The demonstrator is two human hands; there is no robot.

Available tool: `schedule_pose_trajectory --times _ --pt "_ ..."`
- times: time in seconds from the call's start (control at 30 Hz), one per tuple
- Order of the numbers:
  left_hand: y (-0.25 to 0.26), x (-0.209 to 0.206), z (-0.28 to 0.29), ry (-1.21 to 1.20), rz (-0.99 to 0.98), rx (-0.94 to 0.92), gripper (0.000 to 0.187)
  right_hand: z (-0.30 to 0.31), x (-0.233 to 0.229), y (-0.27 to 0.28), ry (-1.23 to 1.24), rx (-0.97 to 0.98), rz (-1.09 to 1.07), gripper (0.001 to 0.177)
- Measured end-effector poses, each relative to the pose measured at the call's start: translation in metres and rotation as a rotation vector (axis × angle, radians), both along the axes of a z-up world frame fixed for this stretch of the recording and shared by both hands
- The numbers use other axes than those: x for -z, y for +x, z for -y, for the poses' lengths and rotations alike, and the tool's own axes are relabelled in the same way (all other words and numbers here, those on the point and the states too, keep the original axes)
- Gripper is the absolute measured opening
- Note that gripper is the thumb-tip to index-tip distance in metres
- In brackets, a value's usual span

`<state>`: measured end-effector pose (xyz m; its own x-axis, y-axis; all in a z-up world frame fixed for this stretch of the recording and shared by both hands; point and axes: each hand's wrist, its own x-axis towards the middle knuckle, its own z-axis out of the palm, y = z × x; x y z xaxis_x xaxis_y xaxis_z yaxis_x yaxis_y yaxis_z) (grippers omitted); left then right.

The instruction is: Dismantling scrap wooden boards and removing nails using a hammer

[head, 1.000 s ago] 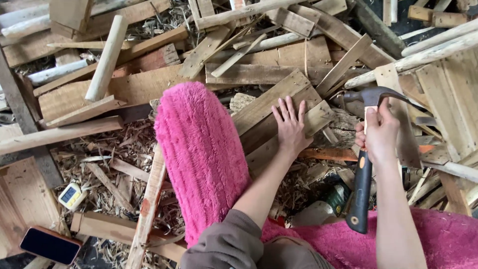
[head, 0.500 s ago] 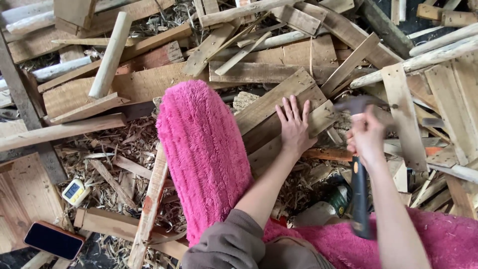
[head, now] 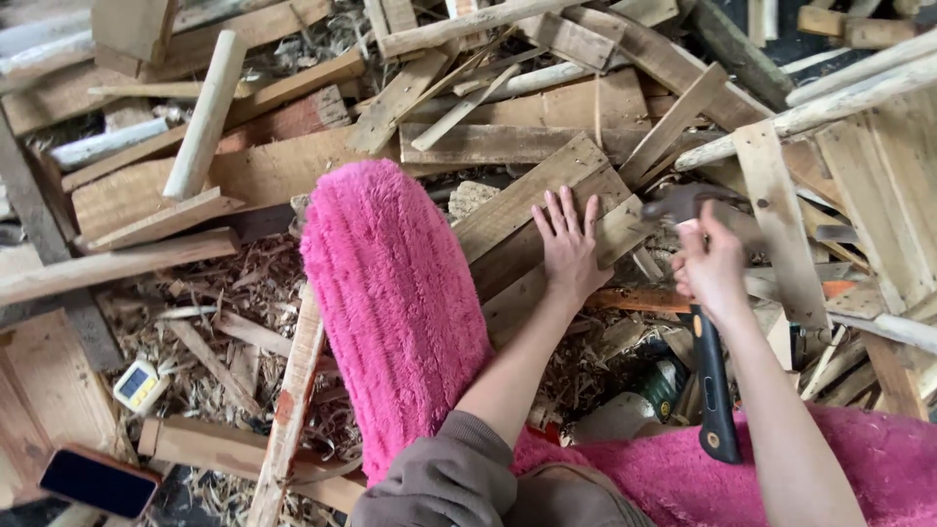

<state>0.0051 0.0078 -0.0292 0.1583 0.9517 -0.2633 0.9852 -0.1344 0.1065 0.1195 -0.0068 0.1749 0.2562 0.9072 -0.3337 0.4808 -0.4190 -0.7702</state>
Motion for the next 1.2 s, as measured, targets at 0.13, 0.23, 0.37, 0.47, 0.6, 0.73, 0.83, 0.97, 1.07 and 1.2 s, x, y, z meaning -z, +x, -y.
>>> schedule_pose_trajectory --times 0.13,0.23,0.37,0.47,0.6,0.73,0.83,0.97,1.07,1.2 --pt "0.003 -0.009 0.009 0.026 0.046 -0.028 0.134 0.008 0.000 0.005 0.146 -0.069 0.149 0.046" --pt "-0.012 -0.043 0.010 0.096 0.046 -0.053 0.117 0.016 0.007 0.002 0.196 -0.190 0.337 0.042" --pt "-0.005 -0.024 0.002 -0.027 0.022 -0.029 0.134 0.030 -0.003 -0.018 0.177 -0.302 0.537 0.046" --pt "0.010 0.018 -0.003 -0.069 0.013 -0.012 0.134 0.035 -0.015 -0.024 0.223 -0.274 0.557 0.044" --pt "0.000 -0.013 -0.001 -0.064 0.022 -0.021 0.136 0.036 0.000 -0.035 0.318 -0.159 0.367 0.043" --pt "-0.003 -0.024 -0.007 -0.087 0.026 -0.024 0.136 0.030 -0.005 -0.031 0.240 -0.200 0.411 0.048" --pt "0.001 -0.008 -0.004 -0.086 0.040 -0.023 0.137 0.032 -0.010 -0.029 0.423 -0.222 0.405 0.043" --pt "0.002 -0.012 -0.002 -0.055 0.063 -0.031 0.135 0.040 0.007 -0.019 0.306 -0.226 0.453 0.044" --pt "0.003 -0.009 -0.009 -0.017 0.057 -0.037 0.134 0.032 -0.021 -0.043 0.240 -0.251 0.474 0.044" --pt "-0.029 -0.089 0.012 -0.001 0.077 -0.032 0.133 0.036 -0.026 -0.024 0.437 -0.223 0.605 0.042"
